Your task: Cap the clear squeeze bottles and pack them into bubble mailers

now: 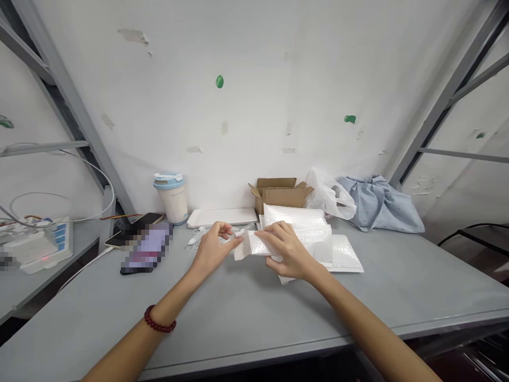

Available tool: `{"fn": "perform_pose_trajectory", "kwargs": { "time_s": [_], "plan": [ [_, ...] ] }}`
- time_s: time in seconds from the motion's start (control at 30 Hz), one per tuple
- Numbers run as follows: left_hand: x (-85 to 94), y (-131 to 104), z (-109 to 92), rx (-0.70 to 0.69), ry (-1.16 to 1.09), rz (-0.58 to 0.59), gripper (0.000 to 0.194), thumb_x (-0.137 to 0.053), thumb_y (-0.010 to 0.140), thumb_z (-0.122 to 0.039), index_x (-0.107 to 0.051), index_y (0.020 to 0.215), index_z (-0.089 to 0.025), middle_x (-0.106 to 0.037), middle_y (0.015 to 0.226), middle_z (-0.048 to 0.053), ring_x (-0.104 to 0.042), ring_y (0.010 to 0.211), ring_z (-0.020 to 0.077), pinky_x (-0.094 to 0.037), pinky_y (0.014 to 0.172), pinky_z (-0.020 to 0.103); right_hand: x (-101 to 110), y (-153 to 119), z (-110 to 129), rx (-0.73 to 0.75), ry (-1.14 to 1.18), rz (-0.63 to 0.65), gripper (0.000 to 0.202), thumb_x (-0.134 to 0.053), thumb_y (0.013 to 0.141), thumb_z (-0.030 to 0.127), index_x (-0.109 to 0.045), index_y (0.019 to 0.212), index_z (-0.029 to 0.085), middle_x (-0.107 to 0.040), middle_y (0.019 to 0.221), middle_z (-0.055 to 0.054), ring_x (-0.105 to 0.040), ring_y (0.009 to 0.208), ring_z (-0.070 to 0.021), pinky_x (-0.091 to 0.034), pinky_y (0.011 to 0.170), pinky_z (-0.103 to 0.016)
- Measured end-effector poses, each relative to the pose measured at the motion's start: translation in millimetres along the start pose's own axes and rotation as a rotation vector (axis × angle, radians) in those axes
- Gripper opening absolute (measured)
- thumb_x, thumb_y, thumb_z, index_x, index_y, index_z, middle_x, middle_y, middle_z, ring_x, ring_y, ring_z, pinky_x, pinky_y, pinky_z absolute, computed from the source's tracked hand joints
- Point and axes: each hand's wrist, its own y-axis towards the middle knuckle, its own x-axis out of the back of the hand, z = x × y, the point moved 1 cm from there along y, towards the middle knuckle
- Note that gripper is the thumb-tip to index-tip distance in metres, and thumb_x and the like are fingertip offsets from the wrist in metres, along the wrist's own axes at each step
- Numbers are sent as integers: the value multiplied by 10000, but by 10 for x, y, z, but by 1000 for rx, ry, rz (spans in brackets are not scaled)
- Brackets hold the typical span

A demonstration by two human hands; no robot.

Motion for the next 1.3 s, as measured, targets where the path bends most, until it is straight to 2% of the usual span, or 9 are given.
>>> {"fn": "perform_pose_trajectory", "kwargs": {
  "time_s": [0.13,0.37,0.43,0.53,0.67,0.87,1.0,1.1,1.3],
  "plan": [
    [-40,-13,-11,126,-237,400,318,-550,740,-463,-621,685,-157,-608,613,25,-564,569,163,-452,522,271,66,7,22,35,-51,-15,531,-547,747,310,-427,1246,175,-457,1142,-145,-408,1042,-279,-364,833,-452],
    [-95,-58,12,279,-383,339,309,-551,744,-426,-597,625,-144,-544,536,0,-506,473,125,-403,458,239,107,24,55,116,-152,-3,809,-534,695,655,-385,1284,121,-405,1248,-218,-367,1137,-334,-314,891,-514],
    [-97,-57,22,322,-440,320,307,-558,734,-429,-601,644,-139,-562,569,11,-528,509,134,-415,477,240,64,23,66,123,-187,6,720,-532,744,591,-400,1264,111,-450,1215,-216,-392,1119,-324,-318,887,-507],
    [-95,-56,23,361,-506,295,297,-585,716,-417,-572,602,-143,-540,547,-2,-515,503,122,-408,478,231,-16,22,90,118,-270,29,404,-468,857,272,-430,1232,128,-550,1100,-161,-472,1035,-262,-335,869,-462],
    [-115,-66,-7,332,-506,274,318,-592,725,-427,-558,580,-147,-511,516,-20,-489,480,109,-404,464,226,-87,17,120,117,-358,2,348,-366,854,66,-483,1172,147,-612,994,-104,-533,941,-207,-345,860,-430],
    [-150,-127,-103,96,-435,146,439,-384,859,-463,-648,781,-121,-644,691,67,-603,652,183,-490,549,283,-118,12,117,86,-405,-108,301,-357,847,14,-557,1033,140,-633,978,-97,-571,938,-196,-350,861,-417],
    [-149,-191,-130,-284,-100,-43,303,-402,873,-317,-611,1037,-172,-629,1064,100,-587,949,215,-529,706,316,-83,25,101,73,-418,-192,313,-332,853,-3,-567,999,143,-661,963,-80,-592,933,-170,-344,877,-397],
    [-209,-229,-97,-588,138,-53,371,-460,835,-192,-506,1203,-204,-541,1231,109,-484,1145,242,-502,851,387,-61,21,102,106,-426,-246,283,-343,862,14,-569,967,149,-676,965,-72,-601,928,-154,-355,884,-373],
    [-347,-276,-3,-812,279,-37,355,-371,859,-91,-508,1177,-169,-613,1121,117,-525,1109,216,-445,938,419,-93,-35,157,239,-379,-327,202,-399,854,57,-560,815,172,-687,881,-35,-611,859,-130,-365,912,-350]
  ]
}}
